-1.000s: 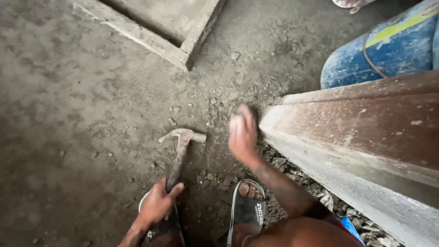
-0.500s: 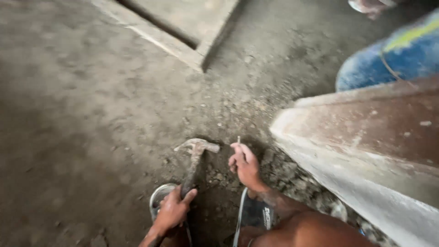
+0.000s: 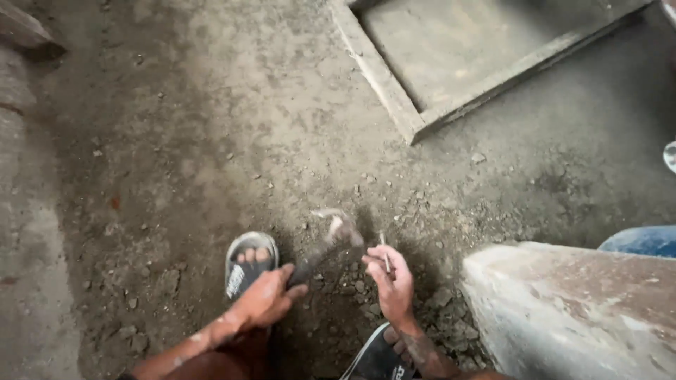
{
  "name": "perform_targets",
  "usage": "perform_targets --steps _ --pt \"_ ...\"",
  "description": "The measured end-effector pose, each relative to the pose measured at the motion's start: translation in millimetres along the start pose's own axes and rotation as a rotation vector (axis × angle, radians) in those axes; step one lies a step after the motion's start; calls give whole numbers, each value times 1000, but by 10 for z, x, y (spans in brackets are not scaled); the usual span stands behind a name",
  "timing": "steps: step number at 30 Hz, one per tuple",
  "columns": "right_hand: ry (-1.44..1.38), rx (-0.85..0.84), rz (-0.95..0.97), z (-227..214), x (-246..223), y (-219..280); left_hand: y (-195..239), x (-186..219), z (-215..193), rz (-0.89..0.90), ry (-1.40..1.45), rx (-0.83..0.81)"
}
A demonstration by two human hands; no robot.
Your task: The person uses a hammer to drive nails into a concrete floor. They hold the nail with one hand and strike it with the hammer in the other, working near a concrete structure.
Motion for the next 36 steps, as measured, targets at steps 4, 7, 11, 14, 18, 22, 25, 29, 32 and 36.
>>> perform_targets --steps 4,7,11,14,18,22,25,29,32,36 --pt "114 97 -40 -120 126 -50 -56 3 -284 78 -65 134" --pt "179 189 -70 -229 56 -101 -34 420 -577 90 -97 148" --pt "505 333 -309 -401 -106 -169 -348 564 -645 21 -111 77" --pt "739 349 -404 -532 -321 -198 -679 350 -485 186 -233 -2" --pt "879 378 -434 -805 -124 -325 -910 471 -436 231 -257 -111" --pt "931 439 -389 -946 82 -491 -1232 693 -464 212 -595 -225" --pt "956 453 -376 -994 312 -553 -1515 807 -403 345 -849 -275" --pt "963 480 -439 -998 297 -590 -1758 948 -409 502 -1149 -391" --pt "1105 439 -373 -1035 508 -557 -1878 886 -487 793 -1220 -318" --pt "1087 456 -308 -1087 755 -562 -1753 1309 -529 1182 -1245 -185"
Point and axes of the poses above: each hand's wrist, its own y-axis away from the middle knuckle, its own z-axis out of the palm, x = y × z, the point moved 5 cm from there along -y, towards the middle knuckle, and after that the axes turned 7 degrees about -x, right-handed, at the moved point
